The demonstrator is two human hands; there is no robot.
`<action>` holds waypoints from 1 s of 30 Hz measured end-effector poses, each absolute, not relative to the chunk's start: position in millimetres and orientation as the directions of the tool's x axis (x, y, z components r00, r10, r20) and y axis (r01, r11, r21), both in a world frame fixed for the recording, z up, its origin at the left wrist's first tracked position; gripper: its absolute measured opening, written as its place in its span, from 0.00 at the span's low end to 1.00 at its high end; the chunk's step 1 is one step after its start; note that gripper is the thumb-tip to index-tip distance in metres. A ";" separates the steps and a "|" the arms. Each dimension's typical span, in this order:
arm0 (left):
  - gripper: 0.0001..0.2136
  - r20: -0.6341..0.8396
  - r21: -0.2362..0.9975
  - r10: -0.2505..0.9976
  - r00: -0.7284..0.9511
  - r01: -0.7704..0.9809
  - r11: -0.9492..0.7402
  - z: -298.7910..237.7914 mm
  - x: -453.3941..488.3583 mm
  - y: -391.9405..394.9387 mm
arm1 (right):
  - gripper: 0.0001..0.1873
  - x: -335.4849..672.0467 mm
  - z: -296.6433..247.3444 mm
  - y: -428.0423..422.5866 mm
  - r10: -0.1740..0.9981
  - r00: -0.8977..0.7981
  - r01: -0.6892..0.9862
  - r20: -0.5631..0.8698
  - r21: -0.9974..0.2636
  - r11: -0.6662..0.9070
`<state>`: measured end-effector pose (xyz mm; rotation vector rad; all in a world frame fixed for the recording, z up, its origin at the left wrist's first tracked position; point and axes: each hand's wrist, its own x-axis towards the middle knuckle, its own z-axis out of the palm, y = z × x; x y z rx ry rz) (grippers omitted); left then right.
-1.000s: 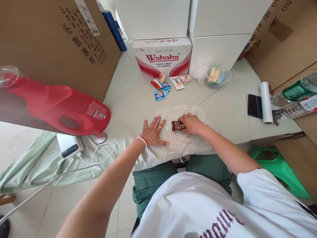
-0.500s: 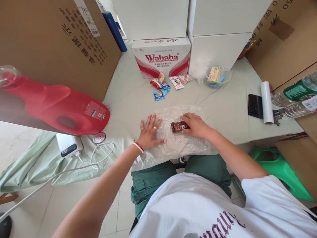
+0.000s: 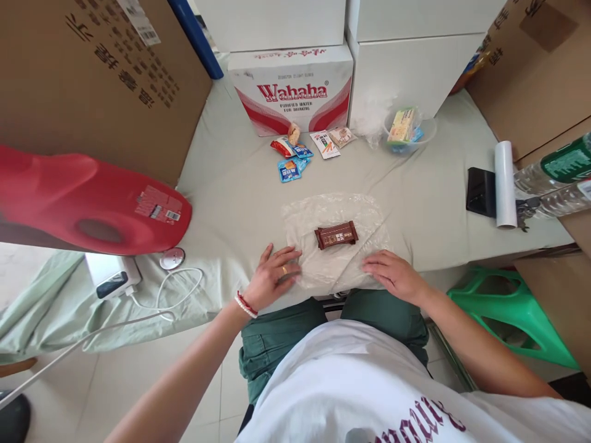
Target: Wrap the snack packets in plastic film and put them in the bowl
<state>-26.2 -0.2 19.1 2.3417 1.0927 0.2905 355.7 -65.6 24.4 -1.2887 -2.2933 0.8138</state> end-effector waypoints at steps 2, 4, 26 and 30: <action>0.17 -0.003 0.640 0.837 0.548 0.644 -0.419 20.0 -20.5 8.8 | 0.19 356.3 37.9 -44.1 0.862 -0.506 0.629 0.040 -0.666 0.400; 0.17 0.006 0.700 0.907 0.420 0.647 -0.304 19.8 -13.3 24.7 | 0.20 357.3 51.7 -16.7 0.875 -0.482 0.655 0.033 -0.650 0.385; 0.26 0.014 0.310 0.875 0.484 0.830 -0.464 38.8 88.9 4.2 | 0.20 282.7 66.7 144.8 0.891 -0.340 0.905 -0.300 -0.362 0.223; 0.26 -0.016 0.335 0.886 0.464 0.837 -0.432 28.9 94.3 11.1 | 0.20 293.7 82.5 103.8 0.797 -0.584 0.760 -0.156 -0.450 0.468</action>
